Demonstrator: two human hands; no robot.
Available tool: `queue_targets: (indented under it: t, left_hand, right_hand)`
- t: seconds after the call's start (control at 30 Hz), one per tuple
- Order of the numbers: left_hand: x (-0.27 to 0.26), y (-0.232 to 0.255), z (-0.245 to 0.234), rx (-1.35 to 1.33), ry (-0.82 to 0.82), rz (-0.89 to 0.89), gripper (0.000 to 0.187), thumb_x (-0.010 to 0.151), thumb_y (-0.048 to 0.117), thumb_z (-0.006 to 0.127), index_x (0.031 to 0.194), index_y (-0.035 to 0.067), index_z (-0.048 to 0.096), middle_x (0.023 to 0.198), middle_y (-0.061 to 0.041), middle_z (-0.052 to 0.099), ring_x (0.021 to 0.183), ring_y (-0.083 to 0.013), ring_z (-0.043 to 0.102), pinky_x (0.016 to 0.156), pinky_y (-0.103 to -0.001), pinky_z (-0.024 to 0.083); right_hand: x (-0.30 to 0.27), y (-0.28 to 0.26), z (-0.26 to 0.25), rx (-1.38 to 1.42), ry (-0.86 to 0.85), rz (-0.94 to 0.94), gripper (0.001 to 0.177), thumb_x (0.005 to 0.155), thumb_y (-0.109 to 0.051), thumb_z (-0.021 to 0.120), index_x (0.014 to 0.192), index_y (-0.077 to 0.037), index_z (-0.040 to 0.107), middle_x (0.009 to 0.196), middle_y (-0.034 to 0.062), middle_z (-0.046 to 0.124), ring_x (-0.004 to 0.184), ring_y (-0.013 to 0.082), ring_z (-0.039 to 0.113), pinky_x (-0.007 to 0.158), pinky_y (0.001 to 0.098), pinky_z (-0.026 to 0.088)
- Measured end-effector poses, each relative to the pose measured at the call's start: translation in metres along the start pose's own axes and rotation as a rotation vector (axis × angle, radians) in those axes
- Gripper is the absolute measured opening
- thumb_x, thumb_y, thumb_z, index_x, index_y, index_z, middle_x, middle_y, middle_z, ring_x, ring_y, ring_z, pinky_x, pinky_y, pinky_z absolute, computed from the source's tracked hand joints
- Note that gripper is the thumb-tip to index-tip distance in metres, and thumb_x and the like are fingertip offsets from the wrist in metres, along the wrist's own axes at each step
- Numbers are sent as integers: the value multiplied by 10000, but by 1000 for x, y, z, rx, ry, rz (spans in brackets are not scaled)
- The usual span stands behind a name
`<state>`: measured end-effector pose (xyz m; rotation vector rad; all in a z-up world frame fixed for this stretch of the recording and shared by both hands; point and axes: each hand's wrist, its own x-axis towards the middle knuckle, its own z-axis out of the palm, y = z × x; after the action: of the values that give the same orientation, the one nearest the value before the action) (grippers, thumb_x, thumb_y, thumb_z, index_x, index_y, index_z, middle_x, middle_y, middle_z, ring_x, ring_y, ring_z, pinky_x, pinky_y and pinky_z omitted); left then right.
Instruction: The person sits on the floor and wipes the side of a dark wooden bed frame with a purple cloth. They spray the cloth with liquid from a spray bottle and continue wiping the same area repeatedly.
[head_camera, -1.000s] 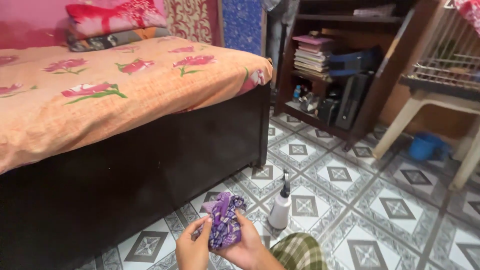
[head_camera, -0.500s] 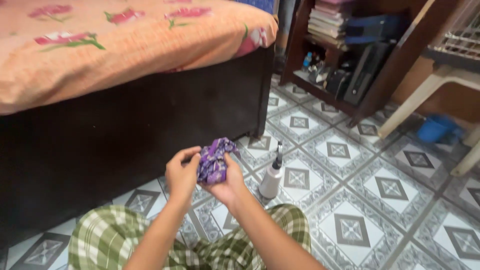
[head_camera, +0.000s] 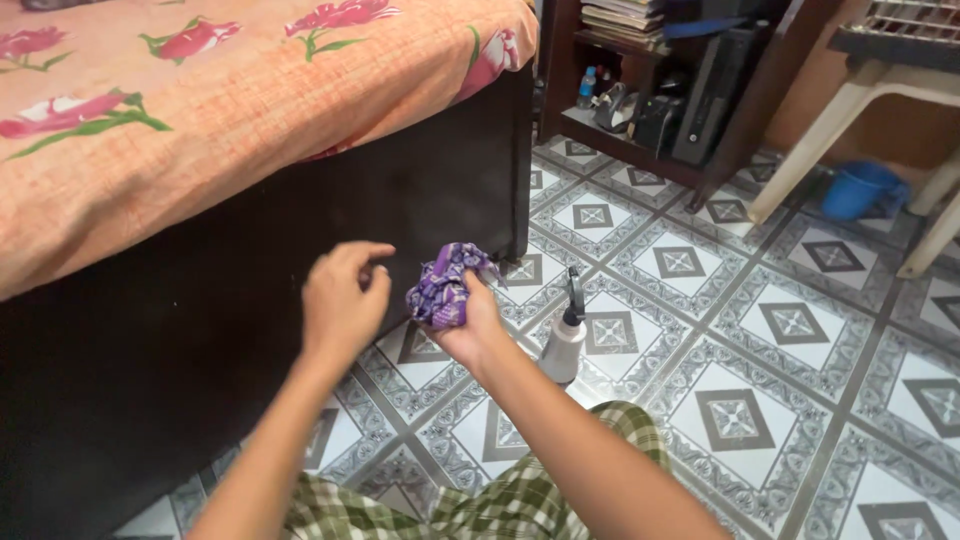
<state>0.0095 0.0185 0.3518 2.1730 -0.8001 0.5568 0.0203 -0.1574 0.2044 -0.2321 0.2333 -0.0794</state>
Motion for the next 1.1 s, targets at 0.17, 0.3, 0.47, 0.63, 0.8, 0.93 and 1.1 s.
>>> queue_targets:
  t: [0.17, 0.3, 0.47, 0.63, 0.8, 0.93, 1.1]
  left_hand:
    - [60, -28, -62, 385, 123, 590, 360, 784, 65, 703, 1140, 89, 749, 1282, -82, 692, 1235, -300, 617, 1085, -433, 474]
    - [92, -67, -77, 605, 82, 779, 481, 893, 62, 702, 1373, 35, 712, 1521, -78, 636, 1353, -261, 596, 1187, -389, 440]
    - [91, -65, -81, 761, 225, 883, 351, 1026, 101, 694, 1375, 65, 680, 1518, -37, 616, 1430, -184, 559, 1276, -343, 366]
    - [99, -57, -78, 743, 284, 728, 561, 938, 192, 678, 1420, -91, 634, 1492, -243, 600, 1384, -342, 547, 1197, -427, 362]
    - [91, -70, -54, 682, 246, 570, 552, 1021, 143, 641, 1485, -134, 527, 1589, -270, 469, 1565, -372, 430, 1317, -479, 324]
    - [64, -58, -45, 615, 283, 610, 576, 917, 50, 626, 1474, -84, 566, 1568, -258, 527, 1477, -391, 481, 1251, -481, 351]
    - [33, -74, -23, 200, 117, 531, 536, 873, -55, 582, 1409, -57, 572, 1484, -209, 574, 1416, -357, 528, 1209, -480, 401]
  right_hand:
    - [15, 21, 40, 30, 90, -128, 426, 1061, -511, 430, 1295, -193, 590, 1189, 63, 662, 1073, 273, 644, 949, 519, 527]
    - [18, 38, 59, 103, 168, -148, 502, 1026, -537, 377, 1303, -179, 594, 1243, 87, 661, 1076, 283, 664, 965, 528, 523]
    - [31, 50, 70, 121, 184, -218, 410, 1007, -379, 406, 1333, -161, 525, 1234, 114, 635, 1037, 278, 673, 883, 500, 575]
    - [22, 58, 91, -67, 283, -344, 430, 962, -71, 478, 1340, -239, 359, 1196, 102, 590, 1034, 253, 664, 805, 431, 612]
    - [35, 74, 94, -218, 324, -466, 457, 910, 22, 581, 1290, -142, 387, 1163, 105, 613, 1014, 260, 685, 759, 402, 613]
    - [46, 84, 99, -301, 385, -588, 422, 885, 11, 636, 1237, -109, 435, 1143, 104, 628, 1023, 251, 675, 818, 384, 588]
    - [60, 92, 122, -708, 629, -877, 360, 911, -142, 692, 1186, -46, 481, 1221, 159, 579, 1155, 291, 595, 1011, 411, 451]
